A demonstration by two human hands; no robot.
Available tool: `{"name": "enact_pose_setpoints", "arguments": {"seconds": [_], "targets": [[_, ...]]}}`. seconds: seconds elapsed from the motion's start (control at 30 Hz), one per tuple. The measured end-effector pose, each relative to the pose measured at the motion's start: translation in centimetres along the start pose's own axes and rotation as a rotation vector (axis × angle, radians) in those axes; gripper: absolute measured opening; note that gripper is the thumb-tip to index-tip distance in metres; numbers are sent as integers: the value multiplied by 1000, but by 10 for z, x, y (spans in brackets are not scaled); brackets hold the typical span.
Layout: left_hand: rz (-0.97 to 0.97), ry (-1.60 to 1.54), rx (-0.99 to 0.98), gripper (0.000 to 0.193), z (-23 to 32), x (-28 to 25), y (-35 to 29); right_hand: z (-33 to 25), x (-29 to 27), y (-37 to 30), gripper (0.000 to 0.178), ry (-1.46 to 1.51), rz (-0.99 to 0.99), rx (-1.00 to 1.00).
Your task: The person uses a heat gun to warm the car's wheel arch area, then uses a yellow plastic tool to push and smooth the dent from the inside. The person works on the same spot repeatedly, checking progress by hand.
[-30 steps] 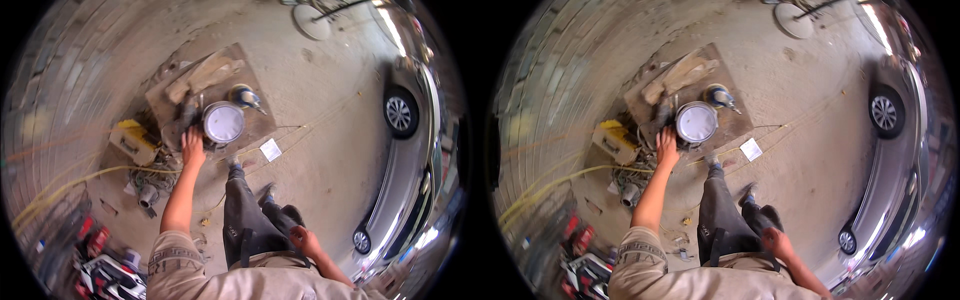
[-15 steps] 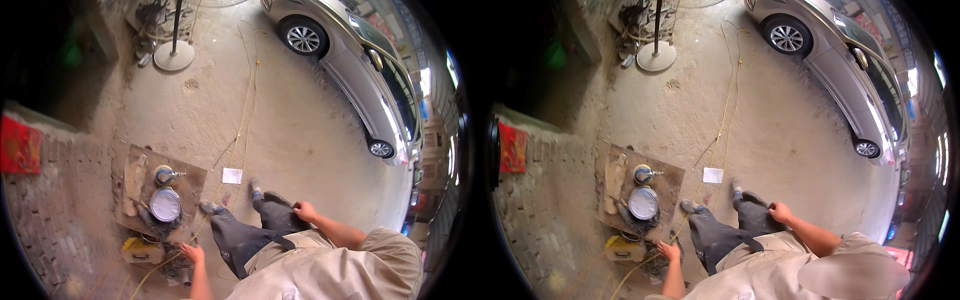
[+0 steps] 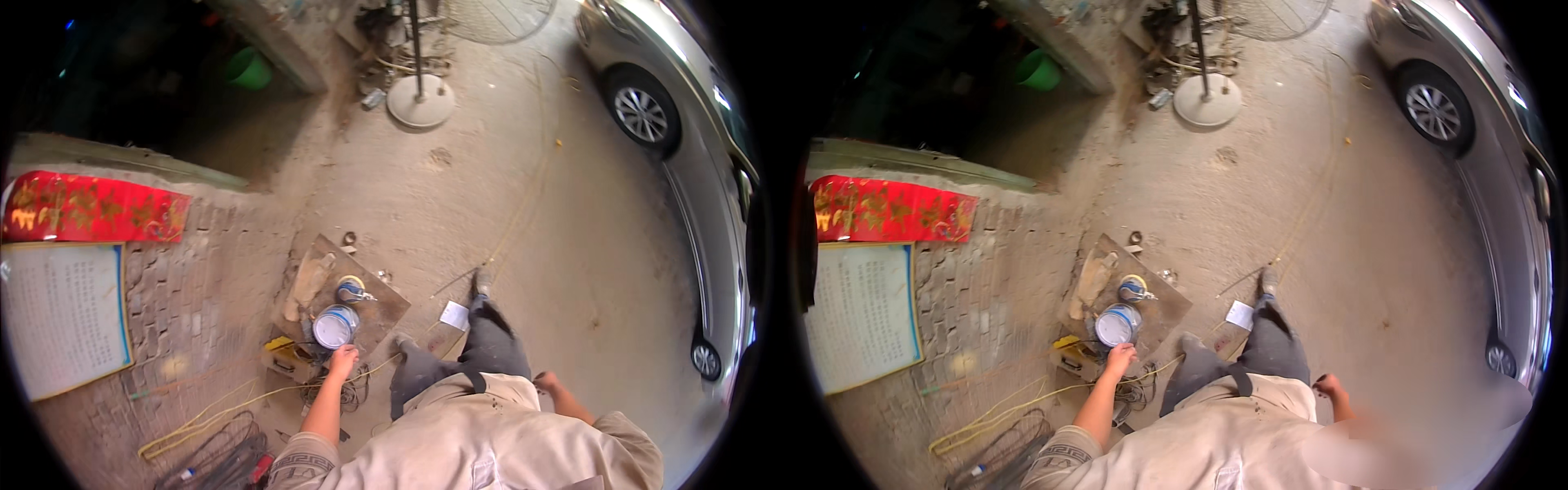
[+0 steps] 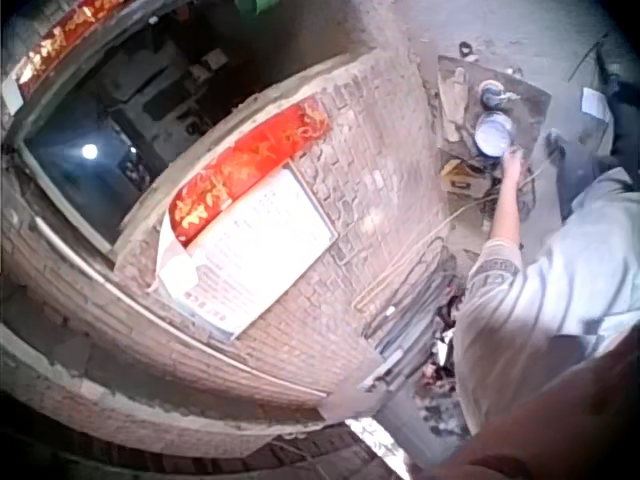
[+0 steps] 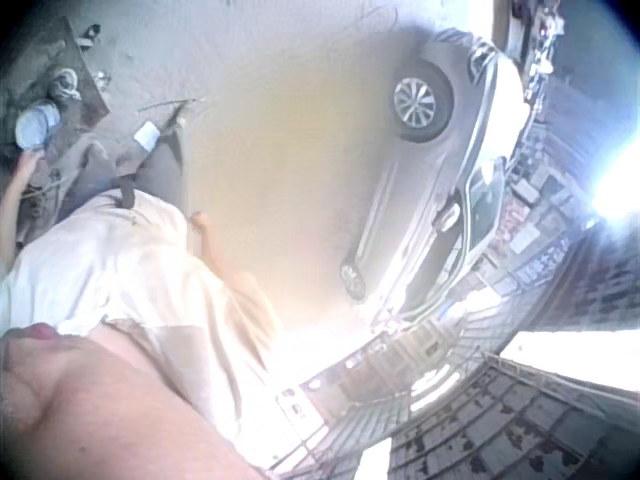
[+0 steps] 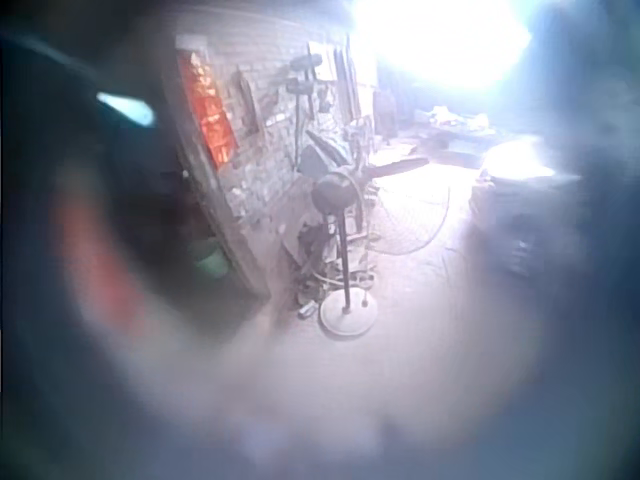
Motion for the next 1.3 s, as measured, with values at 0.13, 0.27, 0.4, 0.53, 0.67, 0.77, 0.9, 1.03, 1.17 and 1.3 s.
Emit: {"name": "enact_pose_setpoints", "arguments": {"seconds": [0.13, 0.27, 0.4, 0.53, 0.67, 0.77, 0.9, 1.03, 1.17, 1.3], "targets": [[214, -10, -119, 21, -42, -15, -64, -91, -149, 75, 24, -171, 259, -250], [98, 272, -77, 20, -47, 32, -7, -202, -265, 94, 25, -139, 607, -368], [-418, 534, -102, 37, -98, 82, -31, -413, -256, 108, 25, -377, 483, -519], [-317, 270, -523, 37, -48, 77, 41, -573, -229, 112, 18, -456, 430, -629], [-241, 310, 27, 37, 118, 21, 176, -758, -183, 102, 17, -617, 318, -840], [30, 271, 166, 43, 221, -68, 244, -925, -150, 34, 20, -617, 288, -924], [208, 215, 194, 47, 500, -241, 299, -1143, -111, -60, 25, -659, 378, -1126], [456, 27, 263, 58, 654, -399, 378, -1358, -19, -106, 32, -809, 201, -1406], [614, 134, 136, 61, 745, -520, 439, -1513, 76, -101, 40, -1055, 124, -1533], [891, 371, 121, 65, 760, -605, 448, -1640, 134, -70, 47, -1281, 77, -1393]]}}
Point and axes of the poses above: each hand's wrist, its own y-axis towards the middle knuckle, its own x-axis out of the palm, z = x × y, the point moved 9 cm from there along y, towards the middle knuckle, and after that the axes turned 7 degrees about -x, right-handed, at the moved point
